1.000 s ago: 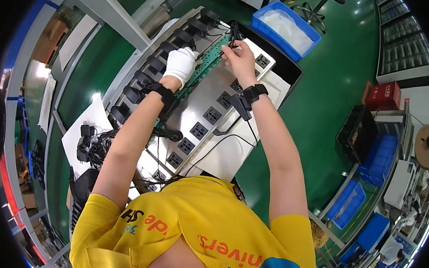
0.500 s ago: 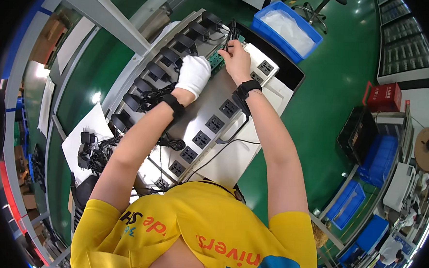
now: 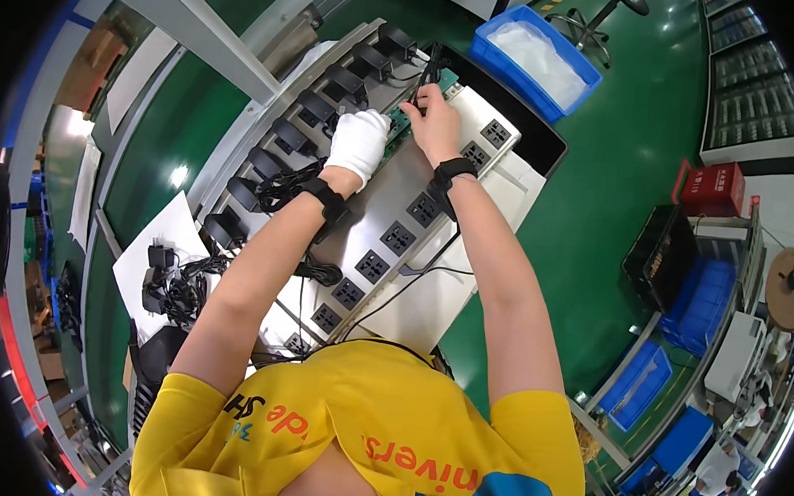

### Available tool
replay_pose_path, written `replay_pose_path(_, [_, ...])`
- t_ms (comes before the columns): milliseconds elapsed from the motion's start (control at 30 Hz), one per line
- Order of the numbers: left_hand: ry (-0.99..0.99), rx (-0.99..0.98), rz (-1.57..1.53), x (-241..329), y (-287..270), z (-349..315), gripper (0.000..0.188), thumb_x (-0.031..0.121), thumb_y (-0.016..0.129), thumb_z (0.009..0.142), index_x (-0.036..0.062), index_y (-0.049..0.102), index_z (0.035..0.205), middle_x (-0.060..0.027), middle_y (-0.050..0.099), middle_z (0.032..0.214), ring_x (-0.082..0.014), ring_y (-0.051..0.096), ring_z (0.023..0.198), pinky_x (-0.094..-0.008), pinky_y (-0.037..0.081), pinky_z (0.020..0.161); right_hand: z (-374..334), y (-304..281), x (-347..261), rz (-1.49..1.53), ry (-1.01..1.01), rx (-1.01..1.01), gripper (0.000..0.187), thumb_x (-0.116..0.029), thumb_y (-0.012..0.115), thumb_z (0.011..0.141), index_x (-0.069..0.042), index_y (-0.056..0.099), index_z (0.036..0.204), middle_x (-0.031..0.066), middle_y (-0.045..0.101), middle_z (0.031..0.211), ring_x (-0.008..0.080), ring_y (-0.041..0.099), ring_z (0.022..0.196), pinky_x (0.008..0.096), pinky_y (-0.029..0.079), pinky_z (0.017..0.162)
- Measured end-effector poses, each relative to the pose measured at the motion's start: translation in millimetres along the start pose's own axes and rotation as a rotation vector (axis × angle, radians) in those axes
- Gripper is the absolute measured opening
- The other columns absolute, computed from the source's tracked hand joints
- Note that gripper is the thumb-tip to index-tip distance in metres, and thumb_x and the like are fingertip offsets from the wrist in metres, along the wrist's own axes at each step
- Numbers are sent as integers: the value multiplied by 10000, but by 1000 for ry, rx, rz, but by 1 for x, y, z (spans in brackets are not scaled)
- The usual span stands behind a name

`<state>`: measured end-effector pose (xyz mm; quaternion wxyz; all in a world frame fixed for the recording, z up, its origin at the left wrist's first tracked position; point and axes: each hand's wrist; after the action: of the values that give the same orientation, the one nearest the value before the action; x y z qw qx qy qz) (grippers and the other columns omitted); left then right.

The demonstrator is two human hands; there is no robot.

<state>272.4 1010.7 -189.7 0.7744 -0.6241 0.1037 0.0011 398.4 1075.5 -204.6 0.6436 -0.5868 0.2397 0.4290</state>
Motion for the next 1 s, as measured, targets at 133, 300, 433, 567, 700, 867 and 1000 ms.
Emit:
replay_pose_path(133, [-7, 45, 13, -2, 0, -4, 84, 111, 499, 767, 102, 581, 748, -76, 582, 679, -238, 608, 653, -346, 467, 583, -8, 6, -12, -189, -268, -21, 210, -146, 651, 768, -66, 490, 876, 134, 621, 765, 338, 605, 702, 414, 475, 595])
replay_pose_path(300, [-246, 190, -480, 4, -20, -1, 450, 80, 636, 673, 81, 509, 1105, -175, 547, 1016, -317, 595, 833, -382, 486, 686, -7, 1, -7, -340, -346, 8, 150, -119, 619, 771, -78, 516, 872, 118, 596, 744, 324, 599, 683, 419, 475, 581])
replay_pose_path(433, [23, 415, -77, -2, -37, 6, 615, 123, 669, 645, 165, 464, 1222, -84, 460, 1243, -321, 441, 1105, -448, 414, 828, -3, -3, -10, -633, -423, -88, 109, -137, 603, 759, -101, 610, 861, 94, 621, 775, 280, 617, 785, 388, 503, 633])
replay_pose_path(567, [-103, 221, -191, -16, -37, 2, 501, 175, 660, 663, 133, 519, 1143, -52, 493, 1196, -282, 493, 1021, -414, 414, 783, 17, -32, -22, -427, -525, -295, 322, -358, 662, 695, -152, 677, 941, 93, 667, 852, 285, 605, 934, 361, 494, 784])
replay_pose_path(700, [-80, 83, -268, -11, -33, -2, 319, 216, 657, 692, 113, 576, 983, -58, 532, 1048, -267, 548, 803, -406, 425, 655, 80, -68, -2, -194, -211, -108, 294, -219, 553, 757, -116, 654, 1013, 117, 655, 987, 332, 622, 860, 381, 490, 795])
replay_pose_path(867, [-69, 124, -277, -4, -25, -3, 335, 229, 654, 710, 104, 565, 1007, -67, 522, 1016, -260, 538, 813, -397, 420, 675, 128, -47, 67, -350, -67, -218, 425, -36, 493, 746, -90, 566, 1161, 143, 637, 1041, 298, 600, 972, 373, 469, 841])
replay_pose_path(1000, [-83, 109, -253, -2, -22, -6, 364, 222, 666, 696, 111, 557, 1025, -54, 522, 1023, -246, 540, 833, -394, 420, 696, 149, -40, 85, -275, -21, -718, 449, -138, 572, 752, -181, 579, 1199, 96, 654, 1016, 208, 610, 889, 315, 465, 795])
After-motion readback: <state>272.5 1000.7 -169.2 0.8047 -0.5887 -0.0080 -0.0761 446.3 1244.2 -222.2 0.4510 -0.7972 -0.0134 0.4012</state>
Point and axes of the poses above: each hand's wrist, its own z-axis towards the middle knuckle, its own y-axis out of the palm, x = y × z
